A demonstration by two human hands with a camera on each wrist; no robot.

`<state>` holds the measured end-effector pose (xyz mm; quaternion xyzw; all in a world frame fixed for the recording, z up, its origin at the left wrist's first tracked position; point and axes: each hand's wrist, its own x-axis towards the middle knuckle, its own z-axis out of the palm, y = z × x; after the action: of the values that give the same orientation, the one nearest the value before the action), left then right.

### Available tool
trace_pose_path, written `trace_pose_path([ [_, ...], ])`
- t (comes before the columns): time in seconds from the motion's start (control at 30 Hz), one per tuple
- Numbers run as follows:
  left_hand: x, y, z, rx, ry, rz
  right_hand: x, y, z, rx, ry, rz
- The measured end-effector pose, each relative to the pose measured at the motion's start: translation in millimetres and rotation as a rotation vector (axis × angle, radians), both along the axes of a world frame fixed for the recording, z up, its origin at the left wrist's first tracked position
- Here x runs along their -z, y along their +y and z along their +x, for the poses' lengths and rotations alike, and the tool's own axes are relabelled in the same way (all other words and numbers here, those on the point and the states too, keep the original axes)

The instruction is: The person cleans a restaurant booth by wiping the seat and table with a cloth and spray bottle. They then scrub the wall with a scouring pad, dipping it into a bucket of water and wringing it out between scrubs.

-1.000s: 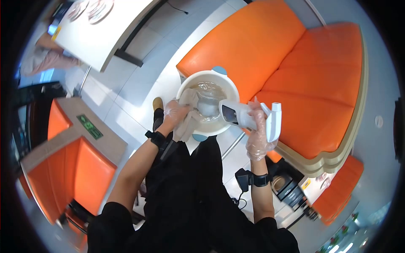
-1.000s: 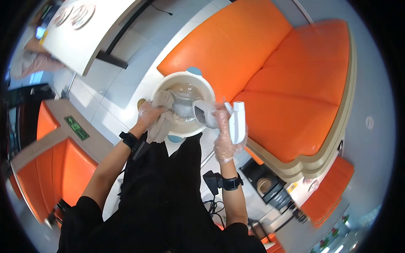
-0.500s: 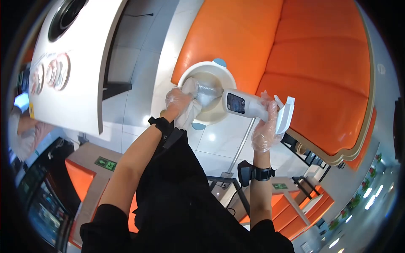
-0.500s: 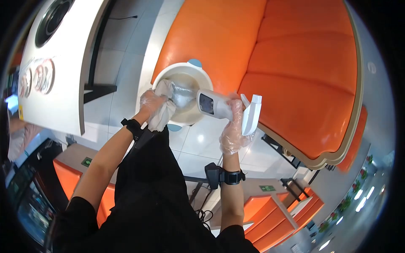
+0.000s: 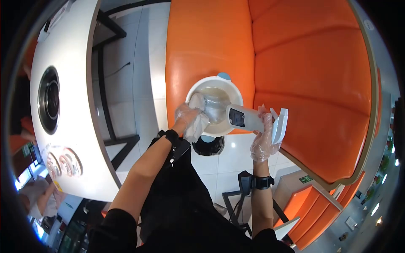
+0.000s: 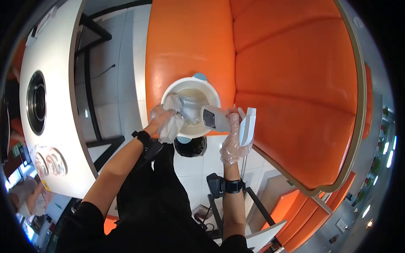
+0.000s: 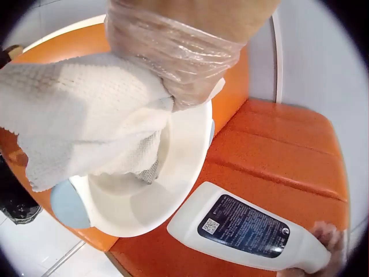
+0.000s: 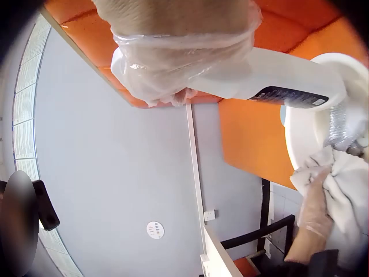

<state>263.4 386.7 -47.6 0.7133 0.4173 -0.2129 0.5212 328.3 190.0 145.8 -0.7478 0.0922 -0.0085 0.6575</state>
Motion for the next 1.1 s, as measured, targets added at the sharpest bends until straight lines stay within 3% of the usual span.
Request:
trace_pose_path([
  [0.07,0,8,20,0.052,0.007,-0.025,5,2,7,0.037,0.038,-0.009],
  [0.13,-2,17,43,0.06,-0.013,-0.021,6,9,17,0.278,0.242,0.367],
  [0.17,-1,19,56,0.087,-0.006,-0.024,8,12,24,0.307,0.244,0.367],
  [0.27,2,14,76,0.125,0.022,-0.065,-3,23,34,0.16,0.106,0.024],
  [0.37,33,27,108,0.194,0.081,-0.132,15,40,61,0.238,0.045,0.103],
  [0.43,48,38,139,0.2,-0.009,-0.179,12,57,84,0.288,0.047,0.103],
  [0.47,30,17,98,0.186,-0.024,-0.167,-11,35,41,0.28,0.047,0.119],
  [0.53,30,25,99,0.184,-0.139,-0.254,-2,34,41,0.303,0.02,-0.026],
  [0.7,28,31,106,0.232,-0.207,-0.149,-2,49,54,0.409,0.048,-0.184],
  [0.9,34,22,120,0.451,-0.177,-0.168,18,39,58,0.469,-0.03,-0.033],
  [1.1,-23,32,108,0.347,-0.012,-0.37,16,44,60,0.437,-0.069,-0.015],
])
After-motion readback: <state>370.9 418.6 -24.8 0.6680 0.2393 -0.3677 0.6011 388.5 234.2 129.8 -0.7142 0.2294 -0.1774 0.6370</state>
